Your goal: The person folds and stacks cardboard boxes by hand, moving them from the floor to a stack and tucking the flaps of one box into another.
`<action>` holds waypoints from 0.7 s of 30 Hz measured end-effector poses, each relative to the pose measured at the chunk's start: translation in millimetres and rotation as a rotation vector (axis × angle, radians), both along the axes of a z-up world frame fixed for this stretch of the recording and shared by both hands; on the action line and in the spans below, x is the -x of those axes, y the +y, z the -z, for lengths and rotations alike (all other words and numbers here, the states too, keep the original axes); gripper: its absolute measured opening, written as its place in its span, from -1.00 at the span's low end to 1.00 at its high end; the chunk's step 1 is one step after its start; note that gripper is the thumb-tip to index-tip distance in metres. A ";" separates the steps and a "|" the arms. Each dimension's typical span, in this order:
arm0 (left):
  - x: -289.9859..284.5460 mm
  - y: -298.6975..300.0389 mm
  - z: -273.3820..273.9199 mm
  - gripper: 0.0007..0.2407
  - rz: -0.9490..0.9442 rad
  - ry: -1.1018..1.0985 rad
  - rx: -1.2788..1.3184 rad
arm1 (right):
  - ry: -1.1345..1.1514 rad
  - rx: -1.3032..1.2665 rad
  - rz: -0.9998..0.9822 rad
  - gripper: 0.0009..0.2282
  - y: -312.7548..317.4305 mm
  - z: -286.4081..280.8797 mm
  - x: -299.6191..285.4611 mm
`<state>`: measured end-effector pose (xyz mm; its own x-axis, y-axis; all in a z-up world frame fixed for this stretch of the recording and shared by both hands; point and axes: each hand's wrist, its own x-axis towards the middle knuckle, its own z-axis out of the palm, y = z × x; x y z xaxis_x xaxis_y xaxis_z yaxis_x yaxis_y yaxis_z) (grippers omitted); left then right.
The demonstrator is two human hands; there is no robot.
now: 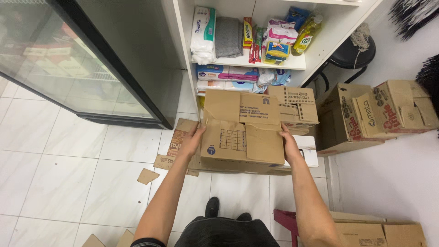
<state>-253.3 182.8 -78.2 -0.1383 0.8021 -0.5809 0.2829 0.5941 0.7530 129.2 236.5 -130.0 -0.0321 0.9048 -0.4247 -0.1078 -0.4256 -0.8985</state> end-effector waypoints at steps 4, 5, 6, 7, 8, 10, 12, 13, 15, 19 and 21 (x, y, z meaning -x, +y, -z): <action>-2.9 -1.9 -1.6 -0.13 0.015 0.004 -0.014 | -0.009 -0.002 -0.015 -0.26 -0.5 8.6 -4.8; -3.2 -1.9 -0.5 -0.13 0.010 0.008 -0.016 | -0.004 -0.011 -0.019 -0.26 0.7 13.0 -6.2; -3.7 -1.3 0.2 -0.13 0.006 0.012 -0.019 | 0.001 -0.022 -0.022 -0.27 2.4 16.8 -7.7; -4.5 -2.0 -2.0 -0.13 0.007 0.013 -0.020 | 0.002 -0.022 -0.021 -0.27 1.7 17.6 -7.6; -5.5 -2.5 -3.9 -0.14 0.009 0.015 -0.025 | 0.014 -0.032 -0.013 -0.27 1.9 18.2 -7.6; -5.2 -2.4 -3.0 -0.15 0.010 0.016 -0.030 | 0.025 -0.041 -0.006 -0.27 0.8 14.5 -5.6; -3.4 -1.1 3.2 -0.15 0.015 0.021 -0.031 | 0.056 -0.013 0.002 -0.25 -2.2 6.3 -2.3; -2.9 -2.3 5.7 -0.15 0.015 0.020 -0.030 | 0.056 -0.012 0.003 -0.25 2.1 19.2 -9.5; -1.4 -2.3 9.2 -0.18 -0.003 0.044 -0.031 | 0.051 -0.014 0.004 -0.20 12.3 43.6 -23.6; 4.2 -1.8 12.0 -0.17 -0.015 0.034 -0.086 | 0.039 -0.009 0.030 -0.24 6.7 53.8 -38.3; 4.5 -1.4 16.6 -0.17 -0.037 0.041 -0.126 | 0.039 -0.019 0.061 -0.27 7.6 73.3 -52.4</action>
